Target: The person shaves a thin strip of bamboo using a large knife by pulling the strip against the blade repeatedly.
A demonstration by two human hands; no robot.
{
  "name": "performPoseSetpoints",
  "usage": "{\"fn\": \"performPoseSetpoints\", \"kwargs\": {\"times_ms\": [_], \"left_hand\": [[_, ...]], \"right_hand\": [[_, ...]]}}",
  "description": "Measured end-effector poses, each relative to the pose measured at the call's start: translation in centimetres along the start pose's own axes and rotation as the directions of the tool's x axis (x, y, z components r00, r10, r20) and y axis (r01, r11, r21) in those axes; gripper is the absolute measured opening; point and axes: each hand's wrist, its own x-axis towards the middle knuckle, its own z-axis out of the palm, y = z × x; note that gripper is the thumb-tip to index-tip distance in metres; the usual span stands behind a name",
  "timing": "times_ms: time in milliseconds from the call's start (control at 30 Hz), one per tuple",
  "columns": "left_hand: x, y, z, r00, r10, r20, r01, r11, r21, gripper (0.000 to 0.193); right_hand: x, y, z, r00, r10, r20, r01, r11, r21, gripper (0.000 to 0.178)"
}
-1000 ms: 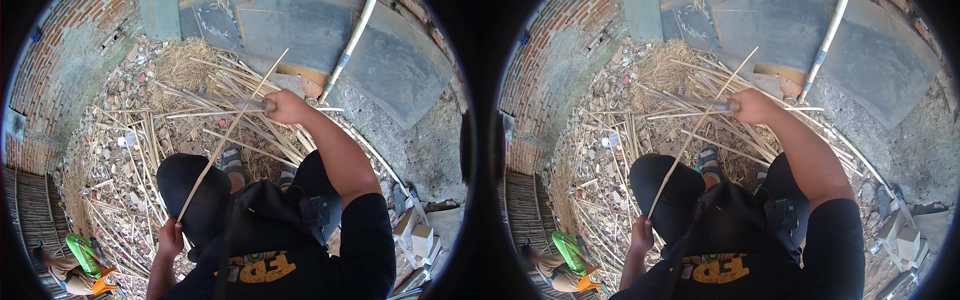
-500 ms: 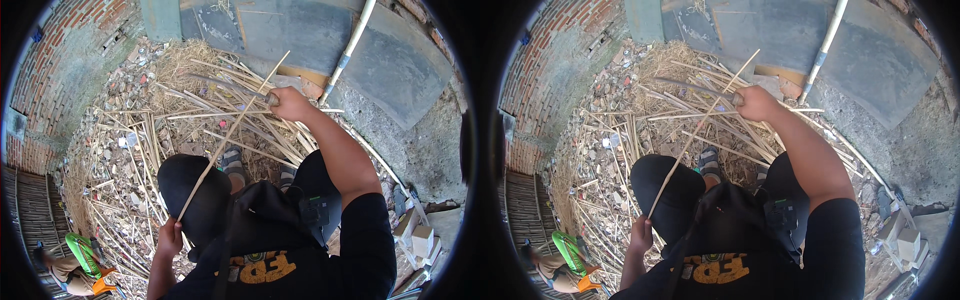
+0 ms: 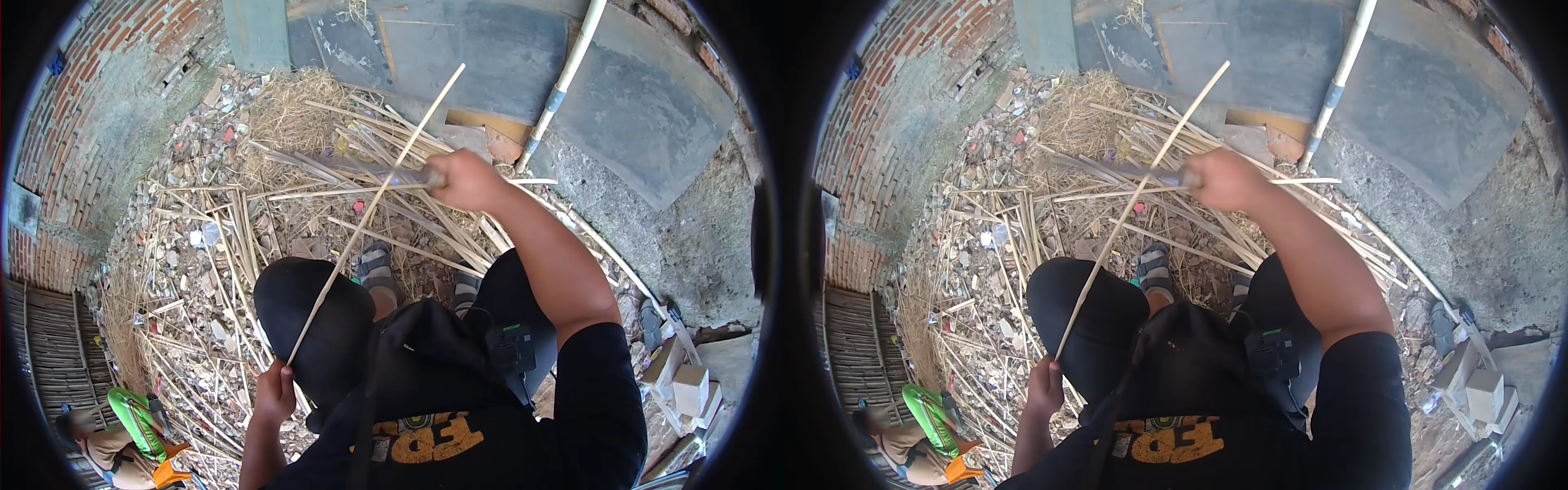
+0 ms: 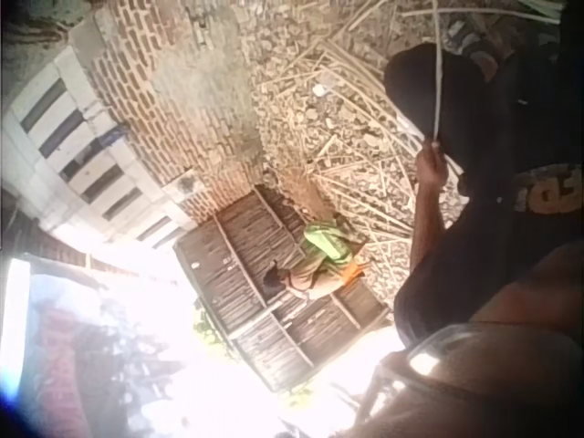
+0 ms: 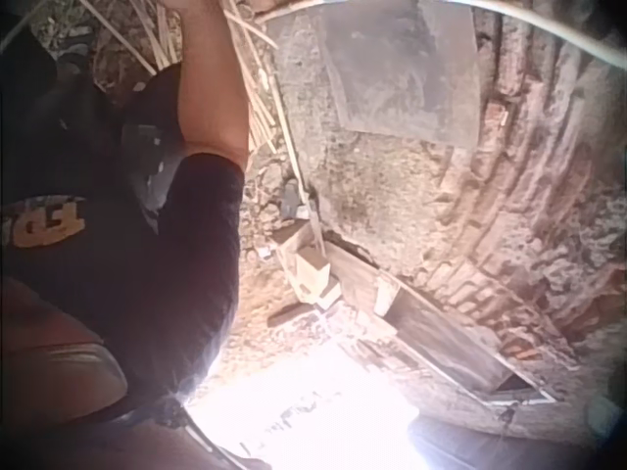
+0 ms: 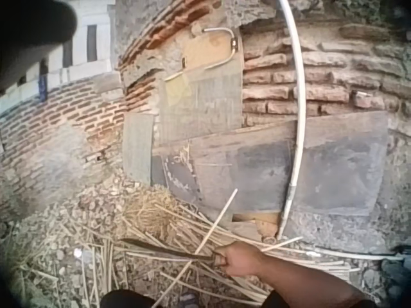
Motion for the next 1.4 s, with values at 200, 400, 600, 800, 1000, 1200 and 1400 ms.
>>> {"fn": "performPoseSetpoints", "kwargs": {"times_ms": [200, 400, 600, 800, 1000, 1200, 1400], "left_hand": [[-0.2, 0.3, 0.7, 0.999, -0.012, -0.044, 0.015, 0.997, 0.074, 0.032], [0.1, 0.2, 0.4, 1.0, -0.005, -0.025, 0.006, 0.999, 0.053, 0.026], [0.0, -0.8, 0.6, 1.0, 0.005, -0.024, -0.005, 1.0, 0.024, 0.028], [0.1, -1.1, 0.7, 0.997, 0.058, -0.059, -0.058, 0.998, 0.005, 0.029], [-0.1, -0.2, 0.6, 0.999, 0.028, -0.034, -0.029, 0.998, -0.053, 0.033], [0.0, -0.1, 0.1, 1.0, -0.006, -0.011, 0.006, 1.0, -0.006, 0.031], [-0.2, -0.3, 0.0, 0.999, -0.048, 0.011, 0.048, 0.998, -0.045, 0.033]], "right_hand": [[0.0, 0.9, -0.4, 0.993, 0.075, 0.096, -0.065, 0.993, -0.102, 0.026], [-0.5, -0.1, -0.2, 0.996, 0.044, 0.076, -0.039, 0.997, -0.072, 0.023], [-0.3, -3.2, 1.5, 0.988, -0.011, 0.152, 0.032, 0.99, -0.139, 0.021], [-0.3, 0.7, -0.5, 0.991, 0.129, 0.014, -0.128, 0.989, -0.077, 0.028], [-0.8, -2.5, 0.7, 0.984, 0.007, 0.178, 0.009, 0.996, -0.088, 0.026], [0.2, 2.2, 0.5, 0.992, 0.122, -0.025, -0.124, 0.99, -0.064, 0.025], [-1.0, -4.1, 1.1, 0.986, -0.08, 0.146, 0.108, 0.974, -0.199, 0.017]]}}
